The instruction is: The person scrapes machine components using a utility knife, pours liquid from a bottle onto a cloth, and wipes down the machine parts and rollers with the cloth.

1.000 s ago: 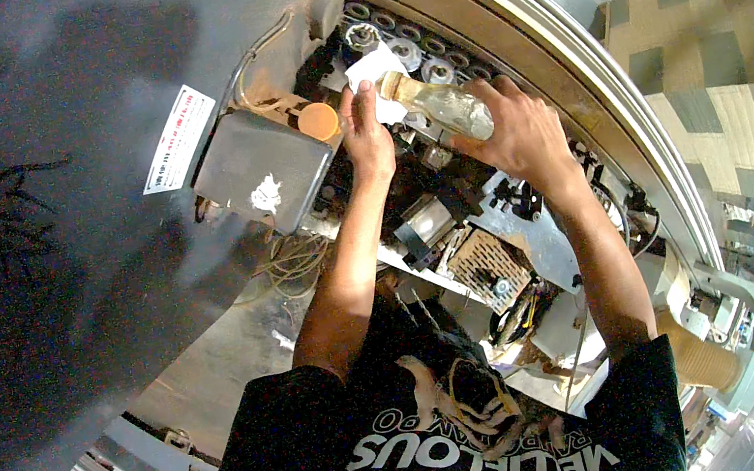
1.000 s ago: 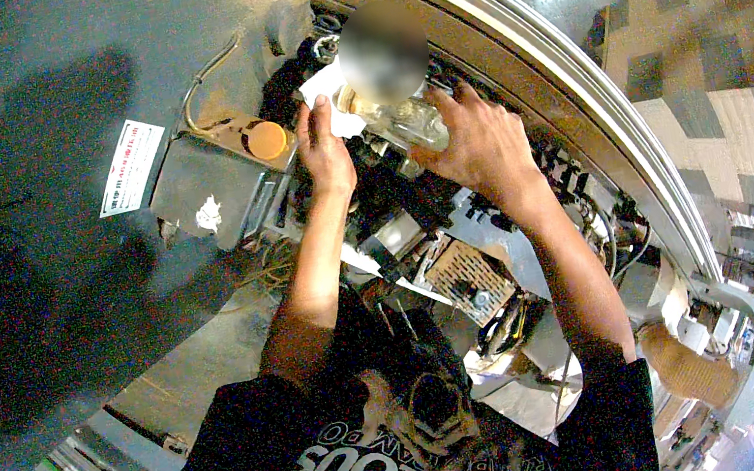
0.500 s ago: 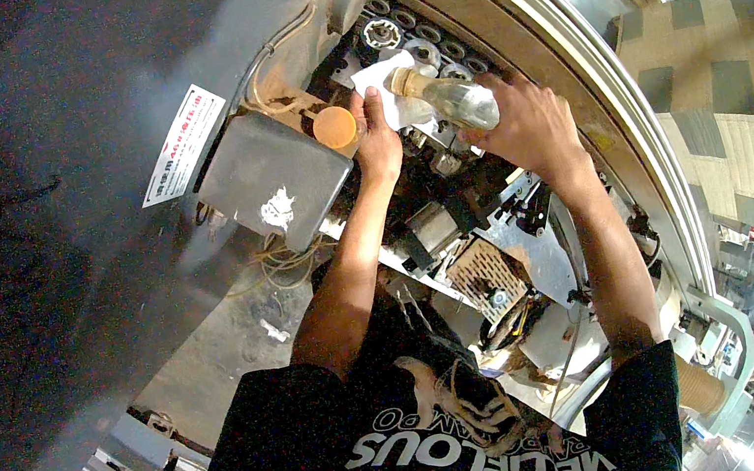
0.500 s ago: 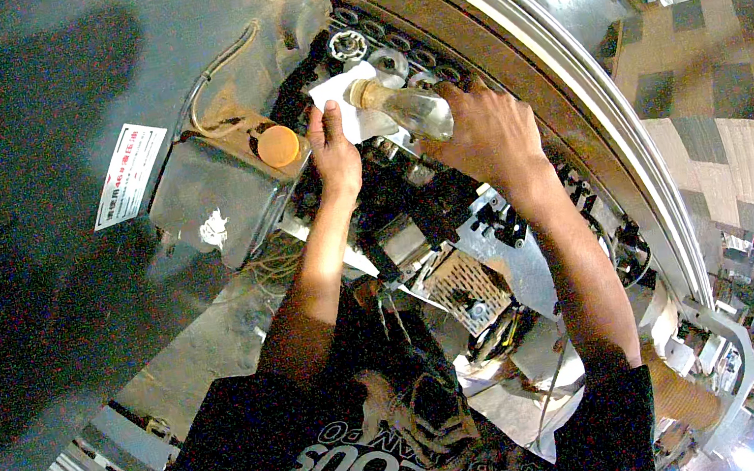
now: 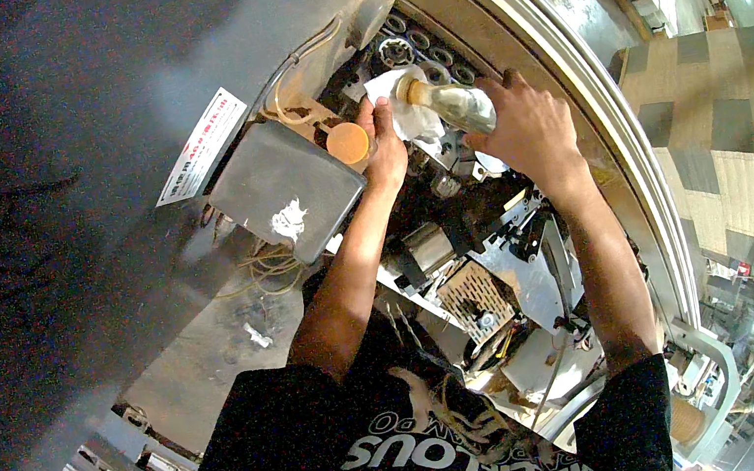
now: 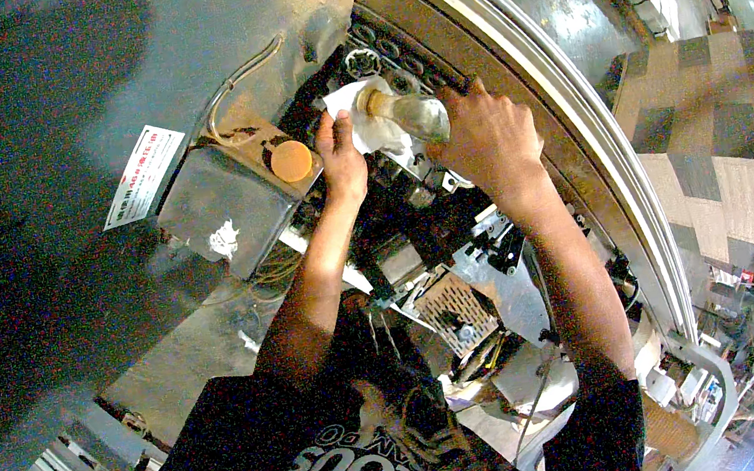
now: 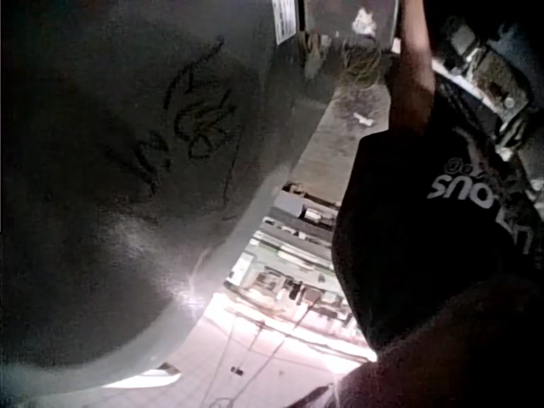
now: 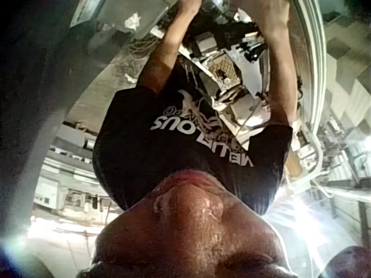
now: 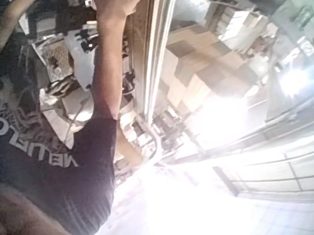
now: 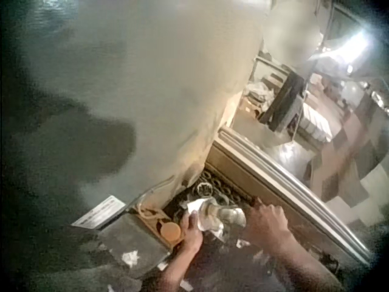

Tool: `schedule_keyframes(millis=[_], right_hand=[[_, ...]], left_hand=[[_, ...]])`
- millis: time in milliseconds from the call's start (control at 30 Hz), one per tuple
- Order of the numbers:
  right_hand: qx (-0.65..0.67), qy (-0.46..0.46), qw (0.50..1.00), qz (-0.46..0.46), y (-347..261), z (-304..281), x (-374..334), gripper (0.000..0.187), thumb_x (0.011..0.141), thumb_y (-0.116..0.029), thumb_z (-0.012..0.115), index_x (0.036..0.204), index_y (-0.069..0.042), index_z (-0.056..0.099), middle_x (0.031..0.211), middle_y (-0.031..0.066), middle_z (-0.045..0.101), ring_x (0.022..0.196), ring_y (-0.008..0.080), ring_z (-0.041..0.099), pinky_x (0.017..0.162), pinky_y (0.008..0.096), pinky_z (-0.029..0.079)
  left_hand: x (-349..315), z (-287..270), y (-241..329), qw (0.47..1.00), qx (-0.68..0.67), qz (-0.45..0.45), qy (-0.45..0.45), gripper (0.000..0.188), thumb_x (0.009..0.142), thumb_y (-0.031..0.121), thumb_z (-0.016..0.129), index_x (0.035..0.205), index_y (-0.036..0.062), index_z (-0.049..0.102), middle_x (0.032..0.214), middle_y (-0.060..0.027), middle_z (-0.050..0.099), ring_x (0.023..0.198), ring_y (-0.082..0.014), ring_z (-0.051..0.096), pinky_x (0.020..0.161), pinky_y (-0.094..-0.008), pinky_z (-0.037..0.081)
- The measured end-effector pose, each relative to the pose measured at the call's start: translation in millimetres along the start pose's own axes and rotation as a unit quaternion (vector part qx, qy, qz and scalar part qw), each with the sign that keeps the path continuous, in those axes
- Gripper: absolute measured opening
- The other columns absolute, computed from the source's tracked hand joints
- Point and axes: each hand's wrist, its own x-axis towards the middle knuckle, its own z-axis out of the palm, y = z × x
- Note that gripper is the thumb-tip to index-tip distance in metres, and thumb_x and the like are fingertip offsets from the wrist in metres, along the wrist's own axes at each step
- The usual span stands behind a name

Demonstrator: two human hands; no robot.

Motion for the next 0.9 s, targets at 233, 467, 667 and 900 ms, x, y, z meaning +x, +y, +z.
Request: schedule_keyframes(millis=[233, 467, 667, 900], right_hand=[[-0.019, 0.034, 0.999, -0.025, 3, 0, 3, 0.064, 0.073, -0.044, 0.083, 0.127, -0.016, 0.064, 0.115, 0.0164, 0.064, 0.098, 0.0367, 0.07, 0.082, 0.0485, 0.057], [-0.013, 0.034, 0.999, -0.023, -1, -4, 4, 0.061, 0.072, -0.04, 0.085, 0.123, -0.014, 0.065, 0.12, 0.0161, 0.062, 0.099, 0.0368, 0.069, 0.084, 0.0485, 0.057], [-0.022, 0.039, 0.999, -0.026, -2, -4, 3, 0.058, 0.073, -0.042, 0.084, 0.12, -0.014, 0.065, 0.12, 0.0161, 0.061, 0.101, 0.0366, 0.069, 0.084, 0.0476, 0.058], [-0.035, 0.031, 0.998, -0.032, 0, -4, 0, 0.057, 0.073, -0.043, 0.084, 0.12, -0.015, 0.067, 0.116, 0.0157, 0.063, 0.099, 0.0358, 0.07, 0.083, 0.0476, 0.059]], left_hand=[[-4, -5, -7, 0.991, 0.059, -0.063, 0.1, 0.048, 0.101, 0.034, 0.061, 0.136, 0.0026, 0.053, 0.13, -0.0092, 0.06, 0.115, -0.0187, 0.056, 0.101, -0.0327, 0.043], [-1, -12, -28, 0.992, 0.088, -0.032, 0.081, 0.045, 0.104, 0.041, 0.051, 0.127, 0.0018, 0.055, 0.115, -0.0114, 0.062, 0.11, -0.0228, 0.054, 0.101, -0.0347, 0.039], [-2, -21, -37, 0.986, 0.096, -0.057, 0.12, 0.05, 0.102, 0.026, 0.058, 0.142, 0.0008, 0.045, 0.14, -0.0117, 0.048, 0.124, -0.0213, 0.051, 0.107, -0.0369, 0.042], [-13, -1, 0, 0.991, 0.057, -0.086, 0.085, 0.046, 0.101, 0.026, 0.057, 0.14, 0.0027, 0.049, 0.14, -0.0117, 0.048, 0.127, -0.0211, 0.049, 0.108, -0.0362, 0.04]])
